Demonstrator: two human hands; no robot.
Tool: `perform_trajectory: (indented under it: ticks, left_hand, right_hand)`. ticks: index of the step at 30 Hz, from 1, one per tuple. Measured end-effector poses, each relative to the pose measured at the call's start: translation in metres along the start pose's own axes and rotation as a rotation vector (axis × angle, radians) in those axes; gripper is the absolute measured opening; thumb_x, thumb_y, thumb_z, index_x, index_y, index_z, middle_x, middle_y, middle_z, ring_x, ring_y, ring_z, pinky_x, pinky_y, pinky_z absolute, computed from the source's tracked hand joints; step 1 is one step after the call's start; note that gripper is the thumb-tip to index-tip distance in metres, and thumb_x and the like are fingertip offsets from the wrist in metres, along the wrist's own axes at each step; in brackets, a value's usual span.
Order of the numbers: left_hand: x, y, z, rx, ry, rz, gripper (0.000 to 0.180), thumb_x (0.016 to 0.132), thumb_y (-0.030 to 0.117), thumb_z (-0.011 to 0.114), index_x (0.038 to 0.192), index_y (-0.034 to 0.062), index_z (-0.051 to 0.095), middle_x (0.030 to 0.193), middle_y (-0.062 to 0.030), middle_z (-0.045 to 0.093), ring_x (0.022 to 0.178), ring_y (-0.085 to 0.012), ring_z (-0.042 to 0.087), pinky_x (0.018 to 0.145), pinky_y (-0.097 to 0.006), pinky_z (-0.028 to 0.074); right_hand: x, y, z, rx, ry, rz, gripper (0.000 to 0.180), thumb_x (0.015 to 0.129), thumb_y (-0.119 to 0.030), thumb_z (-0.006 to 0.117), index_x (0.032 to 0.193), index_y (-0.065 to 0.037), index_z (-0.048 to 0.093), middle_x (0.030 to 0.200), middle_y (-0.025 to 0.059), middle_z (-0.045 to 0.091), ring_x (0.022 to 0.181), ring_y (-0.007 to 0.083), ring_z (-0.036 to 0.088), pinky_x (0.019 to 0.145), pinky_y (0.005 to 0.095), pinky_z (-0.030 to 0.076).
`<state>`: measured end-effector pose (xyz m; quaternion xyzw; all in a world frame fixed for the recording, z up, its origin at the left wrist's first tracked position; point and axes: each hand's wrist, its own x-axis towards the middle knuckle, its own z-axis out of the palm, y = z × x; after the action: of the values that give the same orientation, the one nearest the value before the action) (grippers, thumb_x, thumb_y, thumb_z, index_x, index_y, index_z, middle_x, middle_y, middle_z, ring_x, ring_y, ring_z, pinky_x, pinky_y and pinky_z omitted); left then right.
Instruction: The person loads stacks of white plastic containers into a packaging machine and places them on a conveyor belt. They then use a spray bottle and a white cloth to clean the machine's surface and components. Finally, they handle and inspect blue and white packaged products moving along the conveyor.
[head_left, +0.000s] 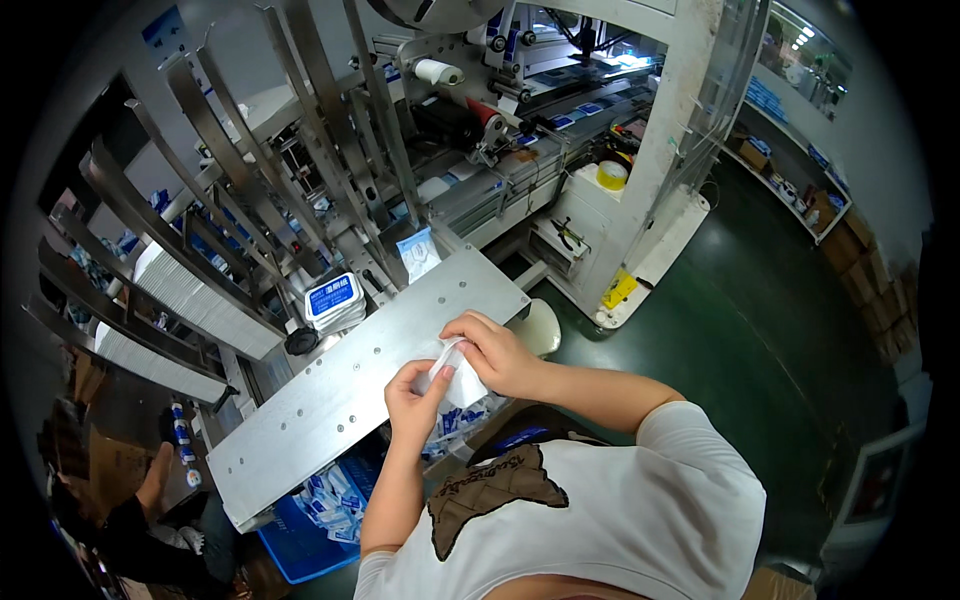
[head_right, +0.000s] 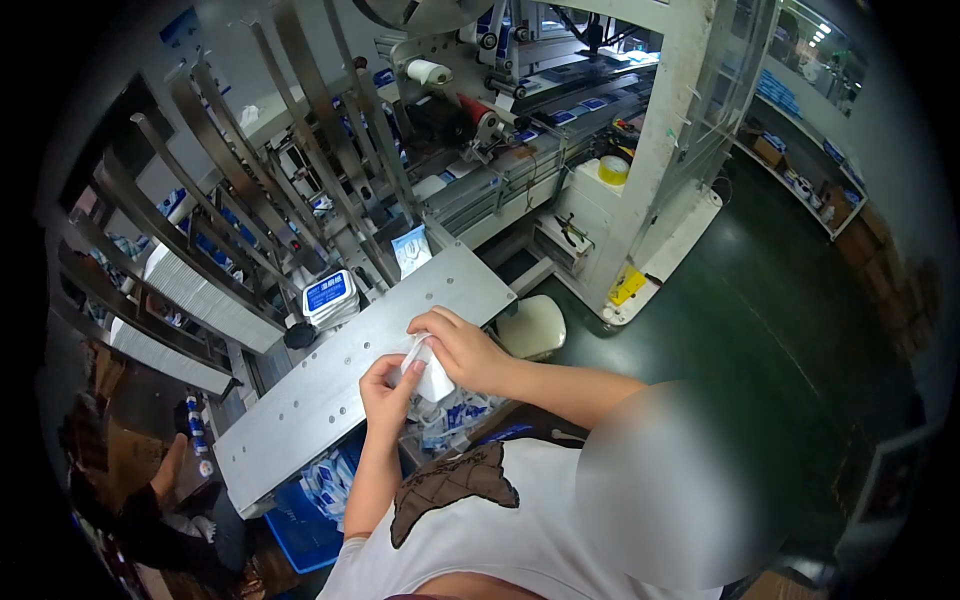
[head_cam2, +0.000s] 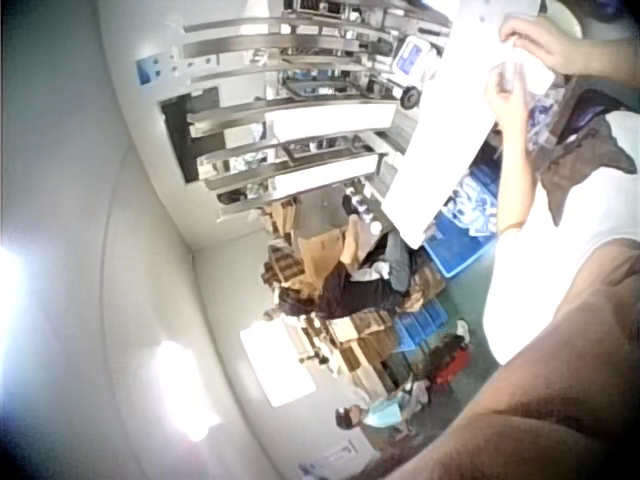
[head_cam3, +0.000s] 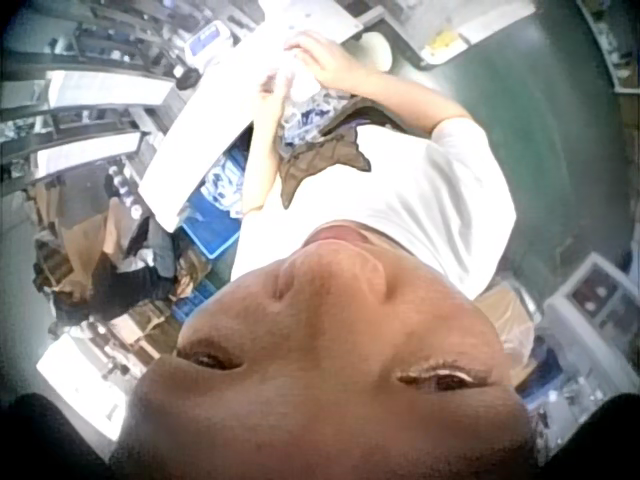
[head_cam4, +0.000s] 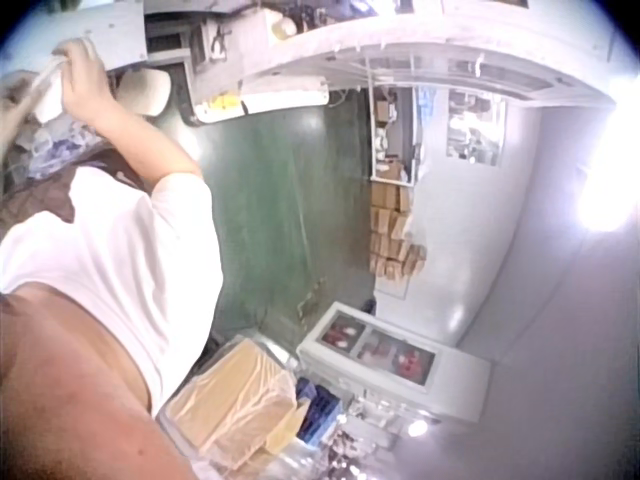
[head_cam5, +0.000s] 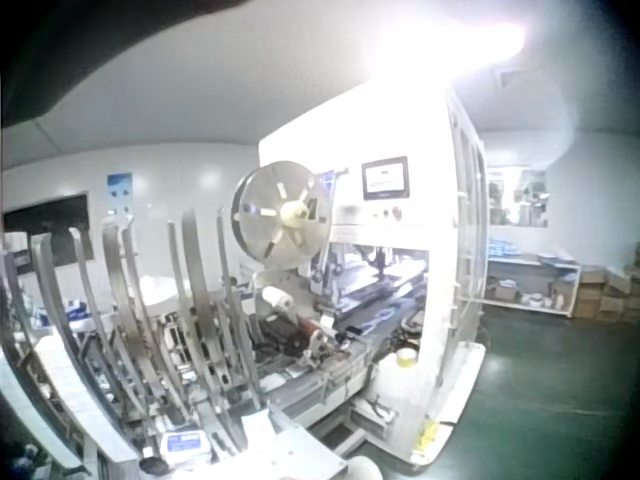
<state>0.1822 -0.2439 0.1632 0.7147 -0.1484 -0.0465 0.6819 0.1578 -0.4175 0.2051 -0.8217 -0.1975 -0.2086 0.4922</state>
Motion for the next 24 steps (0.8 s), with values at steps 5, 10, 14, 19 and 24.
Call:
perform_trajectory:
  ticks: [5,10,14,19,24]
  left_hand:
    - [0.006,0.002,0.007,-0.001,0.069,-0.081,0.015,0.075,0.008,0.074,0.083,0.0005,0.064,0.077,-0.0024,0.063,0.070,-0.0079,0.055,0.064,-0.022,0.044]
    - [0.006,0.004,0.013,0.275,0.024,0.100,0.014,0.071,0.003,0.073,0.078,0.0010,0.061,0.079,-0.0036,0.063,0.076,-0.0108,0.056,0.072,-0.024,0.045]
    - [0.007,0.001,0.025,0.200,-0.017,0.025,0.016,0.071,0.003,0.073,0.075,0.0031,0.058,0.075,-0.0012,0.060,0.073,-0.0092,0.052,0.068,-0.023,0.042]
    - [0.011,-0.008,0.038,0.213,-0.098,-0.014,0.023,0.072,0.005,0.075,0.071,0.0055,0.052,0.070,0.0016,0.055,0.065,-0.0067,0.047,0.060,-0.020,0.038]
    - [0.015,-0.016,0.044,0.048,-0.194,-0.194,0.032,0.074,0.004,0.074,0.065,0.0092,0.044,0.064,0.0049,0.048,0.059,-0.0035,0.040,0.052,-0.018,0.032]
  right_hand:
    - [-0.008,0.027,-0.003,0.425,-0.116,0.340,0.021,0.085,-0.004,0.058,0.105,-0.002,0.053,0.088,0.0043,0.055,0.075,0.0118,0.056,0.066,0.0252,0.045]
    - [-0.022,0.061,-0.009,0.324,-0.319,0.369,0.021,0.068,-0.003,0.060,0.089,-0.003,0.056,0.077,0.0002,0.053,0.069,0.0073,0.050,0.058,0.0255,0.042]
    - [-0.030,0.073,-0.009,0.639,-0.224,0.429,0.017,0.071,0.002,0.053,0.086,-0.004,0.051,0.078,-0.0014,0.048,0.071,0.0075,0.045,0.061,0.0247,0.039]
    - [-0.035,0.076,-0.011,0.780,0.002,0.529,0.014,0.074,0.004,0.046,0.086,-0.004,0.049,0.078,-0.0019,0.046,0.074,0.0061,0.044,0.064,0.0224,0.037]
    - [-0.040,0.078,-0.024,0.649,-0.103,0.533,0.012,0.079,-0.004,0.058,0.090,-0.003,0.052,0.082,-0.0005,0.052,0.076,0.0057,0.046,0.065,0.0218,0.039]
